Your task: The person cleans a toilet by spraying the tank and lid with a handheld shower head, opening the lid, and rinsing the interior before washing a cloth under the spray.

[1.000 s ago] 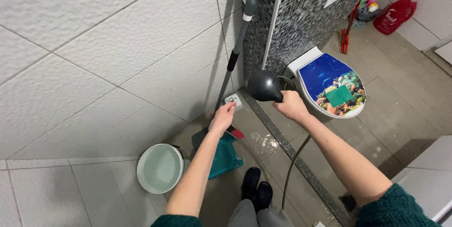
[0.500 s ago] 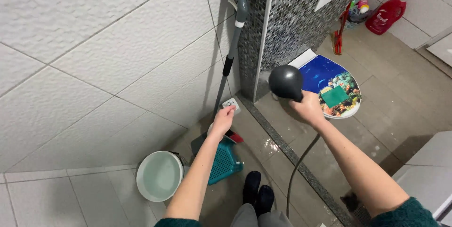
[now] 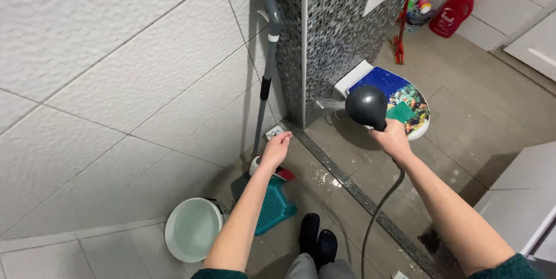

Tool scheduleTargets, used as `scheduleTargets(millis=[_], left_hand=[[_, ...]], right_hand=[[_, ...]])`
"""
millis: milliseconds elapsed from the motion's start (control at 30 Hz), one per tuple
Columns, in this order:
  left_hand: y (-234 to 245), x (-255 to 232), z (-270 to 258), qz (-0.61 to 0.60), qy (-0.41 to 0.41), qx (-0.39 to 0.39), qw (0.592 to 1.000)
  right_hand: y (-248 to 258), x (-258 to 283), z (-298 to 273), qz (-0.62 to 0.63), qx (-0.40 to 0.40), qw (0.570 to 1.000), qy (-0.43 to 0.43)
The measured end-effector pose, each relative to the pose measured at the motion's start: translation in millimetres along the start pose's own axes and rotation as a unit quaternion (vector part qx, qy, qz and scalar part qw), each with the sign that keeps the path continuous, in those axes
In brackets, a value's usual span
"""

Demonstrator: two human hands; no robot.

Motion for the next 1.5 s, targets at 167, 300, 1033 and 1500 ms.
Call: scheduleTargets(millis=[167,300,1033,1500], left_hand=[[-6.9,-8.1,3.8,-0.009,-0.024,0.009,1.000],[-11.0,-14.8,7.1,0.004,-0.044,0.009,0.999],[-27.5,-16.8,44.3,0.047,-0.055,0.034,0.997],[-28.1,-60.0,36.8,0.044,-0.066,0.034,0.996]], right_hand=[[6.7,-16.0,-7.0,0.020,-0.009,1.000,-0.013],[11.7,-18.0,-13.7,0.032,-0.019,0.999,-0.016],[61.9,8.3,-31.5,0.119,-0.133,0.984,-0.003],[129.0,87.8,-72.8,0.237,-0.147,0.947,0.161]])
Point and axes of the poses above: each hand's wrist, its own z-axis towards the middle knuckle, its own y-axis out of the back of the hand, x = y × z, the point moved 6 cm from there along z, towards the middle knuckle, and after that the axes turned 15 degrees about x, right-handed, at the moved point
